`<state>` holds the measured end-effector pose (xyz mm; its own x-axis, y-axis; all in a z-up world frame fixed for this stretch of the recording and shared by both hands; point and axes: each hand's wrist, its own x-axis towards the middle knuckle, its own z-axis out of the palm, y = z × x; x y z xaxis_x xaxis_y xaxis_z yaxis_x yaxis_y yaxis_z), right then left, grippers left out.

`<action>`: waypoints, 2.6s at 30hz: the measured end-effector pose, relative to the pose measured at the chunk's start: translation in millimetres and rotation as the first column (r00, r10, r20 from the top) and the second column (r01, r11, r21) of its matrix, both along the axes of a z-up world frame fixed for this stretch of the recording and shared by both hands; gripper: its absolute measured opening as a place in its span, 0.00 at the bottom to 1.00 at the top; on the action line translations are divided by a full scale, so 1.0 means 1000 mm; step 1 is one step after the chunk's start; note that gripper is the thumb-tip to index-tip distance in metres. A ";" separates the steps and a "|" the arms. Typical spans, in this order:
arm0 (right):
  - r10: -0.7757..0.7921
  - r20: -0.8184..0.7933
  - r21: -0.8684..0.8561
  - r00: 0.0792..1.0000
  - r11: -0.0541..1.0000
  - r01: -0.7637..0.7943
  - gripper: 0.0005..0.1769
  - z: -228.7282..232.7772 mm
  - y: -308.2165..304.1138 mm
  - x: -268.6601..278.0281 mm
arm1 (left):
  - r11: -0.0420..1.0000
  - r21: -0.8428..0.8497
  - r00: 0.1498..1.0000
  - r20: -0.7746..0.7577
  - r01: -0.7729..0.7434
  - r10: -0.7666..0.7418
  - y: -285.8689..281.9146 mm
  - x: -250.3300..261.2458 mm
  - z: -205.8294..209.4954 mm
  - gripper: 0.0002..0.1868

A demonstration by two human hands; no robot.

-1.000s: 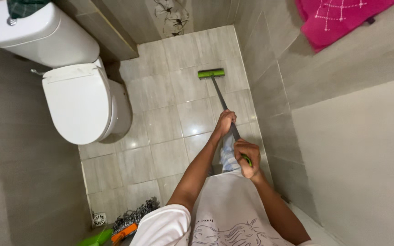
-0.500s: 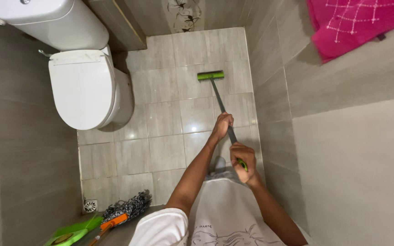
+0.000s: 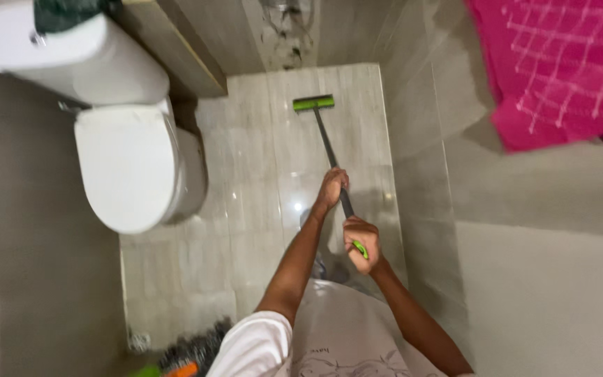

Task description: The person cleans the tiled floor using a squeegee, pushing water and debris across the surface in a bathroom.

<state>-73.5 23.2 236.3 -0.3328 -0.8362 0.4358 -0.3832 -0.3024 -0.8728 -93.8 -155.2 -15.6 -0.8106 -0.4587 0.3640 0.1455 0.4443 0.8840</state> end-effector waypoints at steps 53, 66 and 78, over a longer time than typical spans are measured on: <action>0.204 -0.079 0.072 0.976 0.977 -0.199 0.08 0.017 -0.007 0.027 | 0.798 0.564 0.977 0.122 -0.212 0.173 0.005 0.061 0.016 0.15; 0.256 -0.046 0.042 0.966 0.966 -0.254 0.09 0.007 -0.158 -0.057 | 0.818 0.536 0.978 0.116 -0.208 0.172 -0.154 -0.020 0.000 0.16; 0.287 -0.031 0.056 0.957 0.957 -0.285 0.09 0.016 -0.110 -0.041 | 0.919 0.226 0.943 0.156 -0.323 0.294 -0.101 0.005 0.013 0.15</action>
<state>-114.7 -86.9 252.2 -0.0601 -0.9151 0.3987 -0.3205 -0.3606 -0.8759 -88.6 -256.3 -2.9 -0.6440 -0.7555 0.1202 -0.0742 0.2180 0.9731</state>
